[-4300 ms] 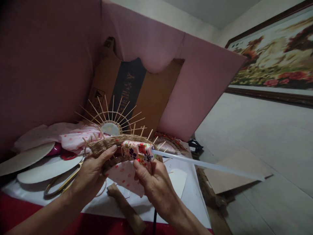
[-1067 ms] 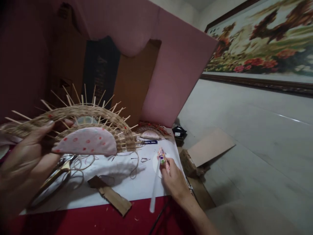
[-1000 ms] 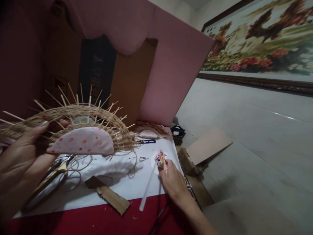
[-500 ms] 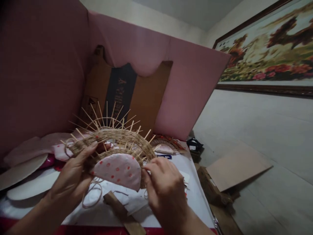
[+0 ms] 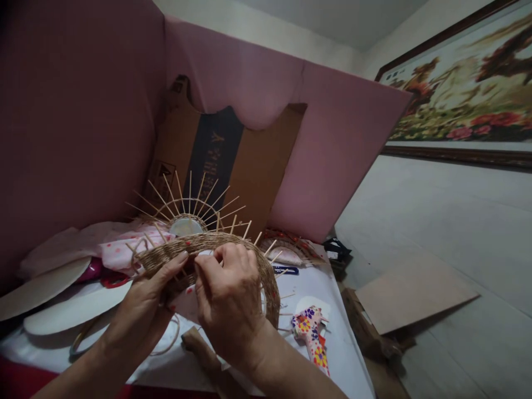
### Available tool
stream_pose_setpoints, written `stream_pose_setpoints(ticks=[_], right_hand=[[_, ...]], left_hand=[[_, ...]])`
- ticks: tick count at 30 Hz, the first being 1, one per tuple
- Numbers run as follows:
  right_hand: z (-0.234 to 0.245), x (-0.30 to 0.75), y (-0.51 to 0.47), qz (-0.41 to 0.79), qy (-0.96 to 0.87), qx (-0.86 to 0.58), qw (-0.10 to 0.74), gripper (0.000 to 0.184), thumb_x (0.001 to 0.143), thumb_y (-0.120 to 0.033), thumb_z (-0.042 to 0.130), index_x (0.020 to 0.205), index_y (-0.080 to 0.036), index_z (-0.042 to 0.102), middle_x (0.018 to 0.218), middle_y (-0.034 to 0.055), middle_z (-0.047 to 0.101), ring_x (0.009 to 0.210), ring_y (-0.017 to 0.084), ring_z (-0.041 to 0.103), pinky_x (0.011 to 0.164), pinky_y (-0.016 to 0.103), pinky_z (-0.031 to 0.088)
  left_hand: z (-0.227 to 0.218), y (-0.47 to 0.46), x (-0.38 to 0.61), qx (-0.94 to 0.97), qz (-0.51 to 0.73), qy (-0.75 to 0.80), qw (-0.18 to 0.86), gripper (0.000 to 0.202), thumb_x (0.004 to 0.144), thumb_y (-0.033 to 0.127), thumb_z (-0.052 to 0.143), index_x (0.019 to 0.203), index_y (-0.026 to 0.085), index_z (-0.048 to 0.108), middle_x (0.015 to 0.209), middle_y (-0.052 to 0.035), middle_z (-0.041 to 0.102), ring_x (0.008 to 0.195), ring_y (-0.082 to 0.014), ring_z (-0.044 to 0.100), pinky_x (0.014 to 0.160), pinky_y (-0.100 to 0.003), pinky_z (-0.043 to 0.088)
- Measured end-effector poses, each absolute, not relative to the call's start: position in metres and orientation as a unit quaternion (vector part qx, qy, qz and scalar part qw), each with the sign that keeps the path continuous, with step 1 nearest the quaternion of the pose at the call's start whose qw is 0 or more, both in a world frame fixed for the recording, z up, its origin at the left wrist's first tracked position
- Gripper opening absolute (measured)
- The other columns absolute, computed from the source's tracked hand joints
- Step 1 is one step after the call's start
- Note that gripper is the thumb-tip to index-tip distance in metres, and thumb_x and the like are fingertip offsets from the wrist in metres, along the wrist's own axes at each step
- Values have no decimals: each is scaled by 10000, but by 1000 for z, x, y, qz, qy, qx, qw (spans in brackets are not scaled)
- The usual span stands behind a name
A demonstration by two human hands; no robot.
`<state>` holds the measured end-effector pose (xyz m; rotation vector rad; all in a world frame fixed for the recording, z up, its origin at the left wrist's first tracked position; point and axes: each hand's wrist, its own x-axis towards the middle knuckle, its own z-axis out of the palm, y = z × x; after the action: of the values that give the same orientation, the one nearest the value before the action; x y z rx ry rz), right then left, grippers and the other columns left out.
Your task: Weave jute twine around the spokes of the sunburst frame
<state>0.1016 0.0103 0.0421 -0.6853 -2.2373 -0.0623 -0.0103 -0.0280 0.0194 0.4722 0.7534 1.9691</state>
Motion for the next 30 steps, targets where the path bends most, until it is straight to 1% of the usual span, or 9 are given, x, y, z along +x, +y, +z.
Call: stream_pose_setpoints(ticks=[4,7,15,18,22,26,30], right_hand=[[41,101,11,-18,-876,-268,401,193,887,-213,469,959,-193,648,850,56,536,814,202,452,727,361,358],[41,101,11,-14,-874,-274,402,199,890,-215,461,958,-195,647,851,59,540,818,205,456,733,363,365],[39,101,11,-13,-869,-277,410,197,897,-223,452,945,-200,641,860,61,547,828,204,466,743,362,374],[39,102,10,-10,-871,-274,408,188,891,-220,461,918,-190,645,853,63,549,818,203,465,734,360,372],[39,104,9,-13,-868,-259,424,173,877,-198,482,932,-187,646,851,58,557,816,198,470,737,356,369],[39,105,10,-20,-862,-252,439,175,877,-193,483,923,-184,651,841,59,561,806,193,478,734,353,374],[38,105,11,-25,-870,-253,423,196,867,-188,489,968,-183,657,844,64,558,808,199,477,731,361,380]], left_hand=[[17,-26,-11,196,806,300,471,165,745,163,691,909,151,690,876,-31,738,766,-142,680,674,-198,545],[15,-26,-12,202,803,300,473,158,743,174,695,899,152,700,884,-34,741,772,-141,682,688,-196,543],[17,-27,-10,214,789,308,486,237,664,179,755,895,143,721,882,-69,749,763,-184,697,674,-228,551],[15,-26,-10,208,796,305,479,193,674,174,748,863,148,723,855,-54,751,742,-167,696,668,-210,548],[14,-25,-10,185,807,292,478,179,664,159,757,840,154,723,825,-28,749,714,-138,689,668,-188,547],[16,-25,-11,172,806,296,483,168,667,161,755,828,138,712,794,-28,744,687,-131,680,636,-188,549],[15,-24,-11,163,804,301,485,183,662,145,753,839,127,708,808,-34,743,702,-136,680,641,-194,551]])
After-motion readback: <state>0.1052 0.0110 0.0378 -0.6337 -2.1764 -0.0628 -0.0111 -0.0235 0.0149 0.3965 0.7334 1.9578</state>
